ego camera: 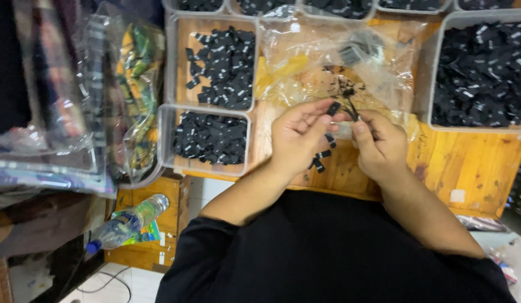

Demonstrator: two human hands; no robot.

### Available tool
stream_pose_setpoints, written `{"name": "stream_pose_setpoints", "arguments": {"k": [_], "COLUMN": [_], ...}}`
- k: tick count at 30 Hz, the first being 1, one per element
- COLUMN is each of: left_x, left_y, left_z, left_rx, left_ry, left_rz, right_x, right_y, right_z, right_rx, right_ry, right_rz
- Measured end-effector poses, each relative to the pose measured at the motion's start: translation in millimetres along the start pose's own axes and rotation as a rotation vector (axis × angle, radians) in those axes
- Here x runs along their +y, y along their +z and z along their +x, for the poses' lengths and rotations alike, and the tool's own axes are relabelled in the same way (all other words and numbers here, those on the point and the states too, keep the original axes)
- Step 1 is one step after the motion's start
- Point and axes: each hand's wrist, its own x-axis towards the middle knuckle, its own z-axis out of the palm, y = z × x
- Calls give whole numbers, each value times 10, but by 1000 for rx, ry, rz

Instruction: Trimming or cleaning individual black fabric size labels using a small hand tool at a workbench.

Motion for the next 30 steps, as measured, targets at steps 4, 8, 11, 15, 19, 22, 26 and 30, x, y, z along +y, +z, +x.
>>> {"name": "stream_pose_setpoints", "arguments": {"k": [4,8,11,15,19,22,26,30], "left_x": [415,937,1265,1789,1894,1886,1846,1753], "left_y": [113,121,-141,-358,-476,-554,-637,-604], "left_z": [-155,-202,-100,71,146,216,241,181], "left_rx": [-47,-96,-83,-120,-92,-77,-116,-172], "left_ry": [43,201,408,564,537,565,540,622], "left_rz": [168,322,617,1191,1293,1434,1586,1516], "right_x": [230,189,223,264,308,310,285,261], "right_y": [-73,-38,-15,-74,-53,-62,-67,12], "right_z": [-97,-88,-110,-237,-287,-285,-261,-123], "right_rx": [-16,-48,-45,-90,-83,-69,-84,-27], "right_ry": [-60,-107,-121,-117,-71,-60,-57,-168], "right_rz": [-3,39,60,-207,-170,-193,-150,70]}}
